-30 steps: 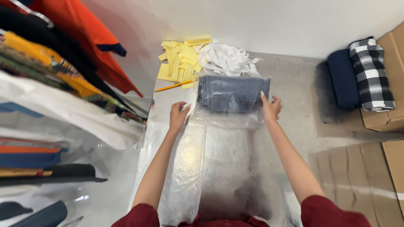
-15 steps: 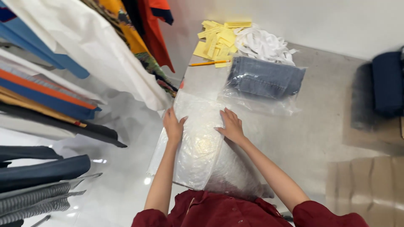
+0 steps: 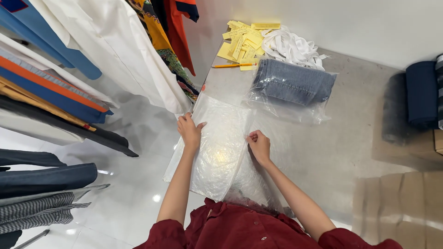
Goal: The person wraps folded jeans and a checkered cloth in plastic bags on a metal table. They then place the wrapped jeans into a cardboard box and close the flaps.
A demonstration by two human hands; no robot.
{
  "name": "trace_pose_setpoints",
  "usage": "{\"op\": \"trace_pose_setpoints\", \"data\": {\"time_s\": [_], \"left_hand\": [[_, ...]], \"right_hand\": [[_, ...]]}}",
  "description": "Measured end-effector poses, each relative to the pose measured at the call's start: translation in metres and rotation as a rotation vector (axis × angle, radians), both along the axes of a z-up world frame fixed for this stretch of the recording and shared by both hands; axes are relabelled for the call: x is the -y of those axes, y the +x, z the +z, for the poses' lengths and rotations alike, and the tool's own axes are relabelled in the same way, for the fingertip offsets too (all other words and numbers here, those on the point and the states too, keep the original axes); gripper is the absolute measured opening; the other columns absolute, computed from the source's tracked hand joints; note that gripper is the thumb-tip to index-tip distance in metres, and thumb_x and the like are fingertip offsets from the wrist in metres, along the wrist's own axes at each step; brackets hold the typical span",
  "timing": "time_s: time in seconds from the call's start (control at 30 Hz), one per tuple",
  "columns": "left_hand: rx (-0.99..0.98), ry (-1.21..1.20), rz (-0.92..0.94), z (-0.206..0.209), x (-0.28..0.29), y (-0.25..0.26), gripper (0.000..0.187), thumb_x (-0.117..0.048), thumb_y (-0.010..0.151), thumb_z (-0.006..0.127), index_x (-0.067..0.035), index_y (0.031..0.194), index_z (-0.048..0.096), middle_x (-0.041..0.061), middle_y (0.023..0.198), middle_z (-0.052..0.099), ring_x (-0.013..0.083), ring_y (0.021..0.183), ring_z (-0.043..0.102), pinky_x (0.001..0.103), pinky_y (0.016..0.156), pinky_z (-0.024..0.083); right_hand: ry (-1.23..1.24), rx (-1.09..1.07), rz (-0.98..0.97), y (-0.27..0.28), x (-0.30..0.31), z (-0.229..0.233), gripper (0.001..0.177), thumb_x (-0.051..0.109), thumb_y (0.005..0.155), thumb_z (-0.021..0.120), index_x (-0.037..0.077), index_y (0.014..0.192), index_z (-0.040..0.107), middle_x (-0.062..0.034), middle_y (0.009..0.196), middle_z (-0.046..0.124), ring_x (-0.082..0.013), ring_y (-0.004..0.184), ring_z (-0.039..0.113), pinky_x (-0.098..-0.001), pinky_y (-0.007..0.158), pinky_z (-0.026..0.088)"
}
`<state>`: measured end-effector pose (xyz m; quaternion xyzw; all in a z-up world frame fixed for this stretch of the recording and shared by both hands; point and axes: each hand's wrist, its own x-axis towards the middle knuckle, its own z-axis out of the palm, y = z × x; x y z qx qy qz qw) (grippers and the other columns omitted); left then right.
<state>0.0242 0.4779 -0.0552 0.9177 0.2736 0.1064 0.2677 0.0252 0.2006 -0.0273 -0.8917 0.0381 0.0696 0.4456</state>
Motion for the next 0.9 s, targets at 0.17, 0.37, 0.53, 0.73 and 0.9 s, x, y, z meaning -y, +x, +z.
{"op": "trace_pose_setpoints", "data": {"time_s": [0.17,0.37,0.53,0.73,0.9], "left_hand": [[-0.019,-0.089,-0.042,0.016,-0.005,-0.005,0.049,-0.032,0.082,0.083,-0.009,0.115,0.057,0.012,0.108,0.059,0.0351,0.104,0.063,0.046,0.088,0.050],[0.154,-0.155,-0.064,0.036,0.011,-0.012,0.027,-0.023,0.092,0.075,-0.009,0.111,0.062,0.014,0.103,0.065,0.0384,0.101,0.067,0.047,0.085,0.054],[0.445,-0.210,-0.184,0.075,0.093,-0.030,0.046,-0.004,0.086,0.077,0.001,0.125,0.054,0.024,0.115,0.053,0.0479,0.109,0.057,0.053,0.094,0.049],[0.115,-0.494,-0.554,0.107,0.209,-0.067,0.070,-0.041,0.073,0.089,-0.012,0.127,0.056,0.009,0.117,0.059,0.0300,0.105,0.070,0.045,0.088,0.061],[0.254,-0.855,-0.315,0.080,0.243,-0.093,0.023,-0.028,0.100,0.064,-0.010,0.106,0.077,0.015,0.088,0.074,0.0226,0.080,0.070,0.039,0.070,0.059]], "right_hand": [[-0.005,0.205,0.110,-0.014,-0.001,0.016,0.007,0.018,0.093,0.073,0.012,0.093,0.071,-0.0063,0.078,0.076,-0.0216,0.072,0.074,-0.0339,0.064,0.056],[0.407,0.096,-0.023,-0.011,0.020,0.019,0.011,0.020,0.100,0.064,0.013,0.105,0.071,-0.0035,0.083,0.074,-0.0140,0.073,0.067,-0.0274,0.067,0.054],[0.894,-0.190,-0.088,-0.021,0.045,0.052,0.008,0.022,0.106,0.056,0.016,0.107,0.060,0.0035,0.098,0.067,-0.0110,0.091,0.068,-0.0262,0.076,0.057],[1.026,-0.285,-0.036,-0.043,0.098,0.050,0.009,0.021,0.104,0.058,0.017,0.105,0.050,0.0032,0.101,0.065,-0.0126,0.090,0.070,-0.0265,0.077,0.061],[0.922,-0.162,-0.275,-0.066,0.179,0.015,0.010,0.028,0.106,0.057,0.021,0.110,0.052,0.0044,0.084,0.067,-0.0061,0.069,0.067,-0.0164,0.061,0.056]]}}
